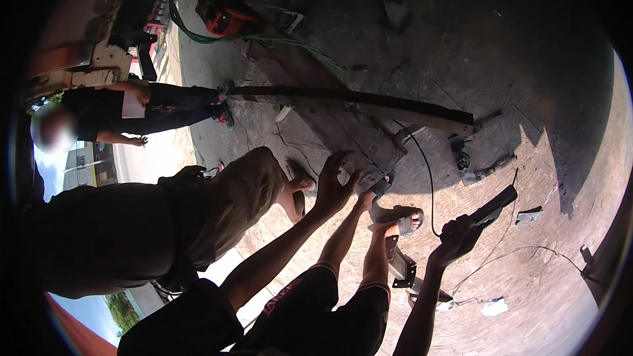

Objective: The person welds a metal seam on a large cylindrical object using a handheld welding torch. They repeatedly position the torch, weld short sections, and inspect the weld bead while another person stands nearby.

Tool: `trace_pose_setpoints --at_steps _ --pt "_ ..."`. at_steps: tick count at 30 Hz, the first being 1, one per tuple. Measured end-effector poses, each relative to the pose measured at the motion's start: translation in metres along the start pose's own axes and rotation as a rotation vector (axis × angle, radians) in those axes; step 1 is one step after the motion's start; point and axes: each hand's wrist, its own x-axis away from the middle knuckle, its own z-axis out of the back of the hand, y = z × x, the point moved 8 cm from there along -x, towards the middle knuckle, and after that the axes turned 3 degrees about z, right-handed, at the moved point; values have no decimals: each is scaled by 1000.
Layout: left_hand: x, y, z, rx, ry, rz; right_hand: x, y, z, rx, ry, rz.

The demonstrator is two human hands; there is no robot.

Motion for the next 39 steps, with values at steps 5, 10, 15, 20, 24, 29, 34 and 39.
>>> trace_pose_setpoints --at_steps 5,10,15,20,24,29,34,39 --pt "-19 -77 -41 -263 -254 446 0 -11 -4 29 77 -6" --pt "-27 -93 -105 -404 -481 414 -28 -57 -30 116 137 165" --pt "-38 -105 -130 -448 -565 364 -80 -139 -119 139 -75 353" --pt "-28 -107 -128 -421 -560 359 -99 -220 -250 225 -467 437" --pt "-17 -108 -127 -391 -558 368 -87 -256 -302 132 -493 466" --pt "-8 -111 -129 -365 -564 372 -75 -269 -335 128 -522 489" --pt "1 -112 -133 -345 -571 362 -58 -291 -322 351 -405 688" --pt "7 -112 -132 -330 -563 364 -49 -313 -318 478 -409 902"
